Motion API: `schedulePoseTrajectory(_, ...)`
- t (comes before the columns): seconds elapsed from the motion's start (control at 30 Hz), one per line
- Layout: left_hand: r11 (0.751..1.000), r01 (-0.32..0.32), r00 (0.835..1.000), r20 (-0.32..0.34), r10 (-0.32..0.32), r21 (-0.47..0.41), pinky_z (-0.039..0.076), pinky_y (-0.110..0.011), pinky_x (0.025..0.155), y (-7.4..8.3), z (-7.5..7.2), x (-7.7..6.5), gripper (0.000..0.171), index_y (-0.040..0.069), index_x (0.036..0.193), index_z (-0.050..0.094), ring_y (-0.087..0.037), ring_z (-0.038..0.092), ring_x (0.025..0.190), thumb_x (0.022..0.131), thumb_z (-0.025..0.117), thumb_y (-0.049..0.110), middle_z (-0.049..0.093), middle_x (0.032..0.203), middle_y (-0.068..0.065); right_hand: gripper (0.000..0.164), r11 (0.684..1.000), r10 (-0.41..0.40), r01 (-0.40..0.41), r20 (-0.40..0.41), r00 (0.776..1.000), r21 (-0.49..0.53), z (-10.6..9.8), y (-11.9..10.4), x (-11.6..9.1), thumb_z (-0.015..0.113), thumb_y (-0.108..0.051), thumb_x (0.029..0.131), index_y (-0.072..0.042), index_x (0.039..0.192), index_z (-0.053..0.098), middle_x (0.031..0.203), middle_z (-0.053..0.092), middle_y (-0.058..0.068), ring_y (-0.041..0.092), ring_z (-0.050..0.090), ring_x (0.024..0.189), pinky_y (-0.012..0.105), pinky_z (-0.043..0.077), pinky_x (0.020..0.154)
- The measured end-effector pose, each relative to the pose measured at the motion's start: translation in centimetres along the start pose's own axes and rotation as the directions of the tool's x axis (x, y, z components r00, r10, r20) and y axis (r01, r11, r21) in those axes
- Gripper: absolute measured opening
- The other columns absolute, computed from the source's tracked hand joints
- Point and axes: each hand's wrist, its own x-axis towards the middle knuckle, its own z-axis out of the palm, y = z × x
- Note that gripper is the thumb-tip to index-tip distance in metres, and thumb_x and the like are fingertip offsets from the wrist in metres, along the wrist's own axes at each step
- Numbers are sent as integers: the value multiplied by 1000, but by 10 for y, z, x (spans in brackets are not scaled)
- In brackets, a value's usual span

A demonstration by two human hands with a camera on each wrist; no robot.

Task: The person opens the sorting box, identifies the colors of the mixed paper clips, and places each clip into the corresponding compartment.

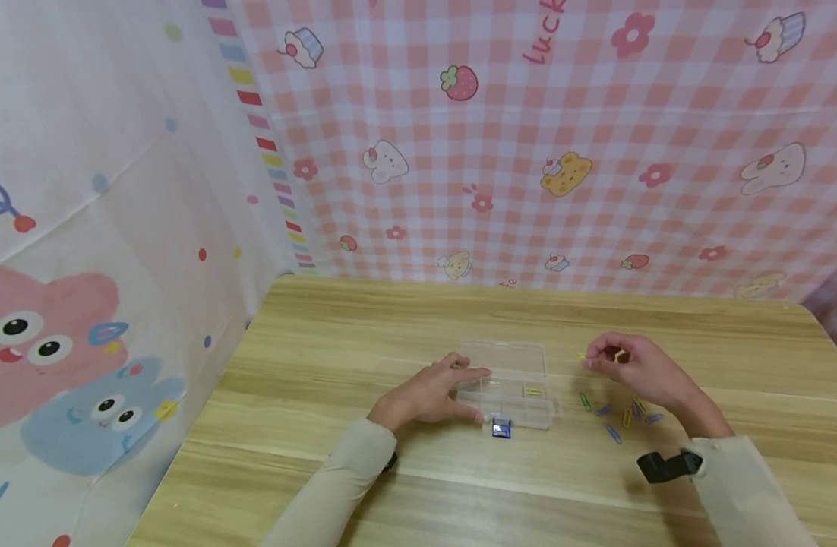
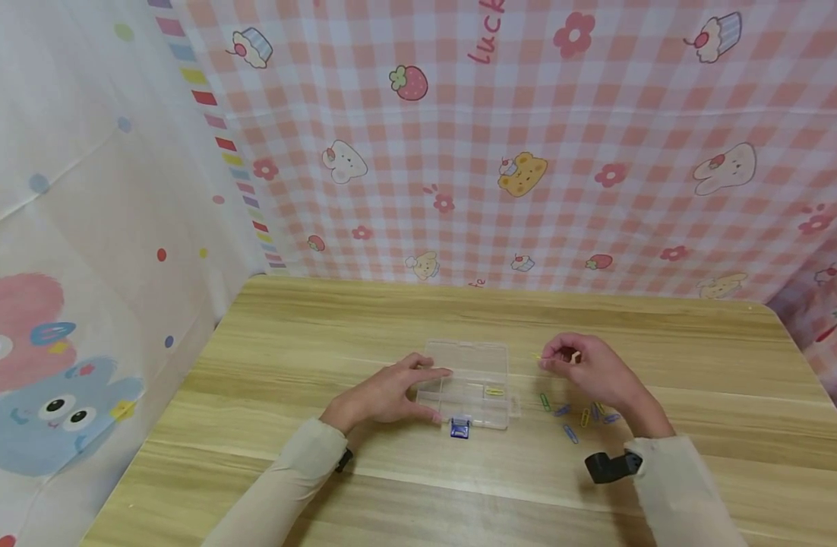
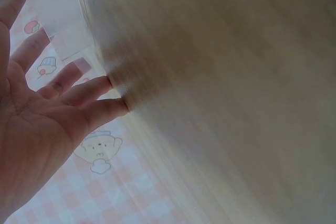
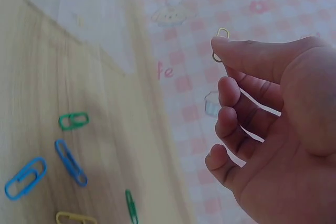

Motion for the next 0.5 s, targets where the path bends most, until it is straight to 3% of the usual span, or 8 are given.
schedulePoseTrajectory(0.2, 1000, -17, 1000, -3, 17, 3, 30, -48, 117, 0, 0, -1, 73, 35, 151, 42, -26, 43, 137, 86, 71, 53, 34, 156, -5, 9, 999, -32, 32, -7, 999, 2, 2, -14, 0, 65, -17, 97, -11, 90, 67, 85, 60, 3, 13, 51, 75, 25, 43, 64)
schedulePoseTrajectory(0.5, 1000, -25, 1000, -6, 25, 13, 32, -47, 116, -2, 1, 1, 73, 35, 151, 41, -26, 44, 136, 86, 70, 55, 34, 156, -5, 8, 999, -32, 32, 14, 999, 2, 8, -27, 1, 66, -17, 96, -11, 90, 67, 84, 60, 2, 13, 51, 75, 25, 43, 64)
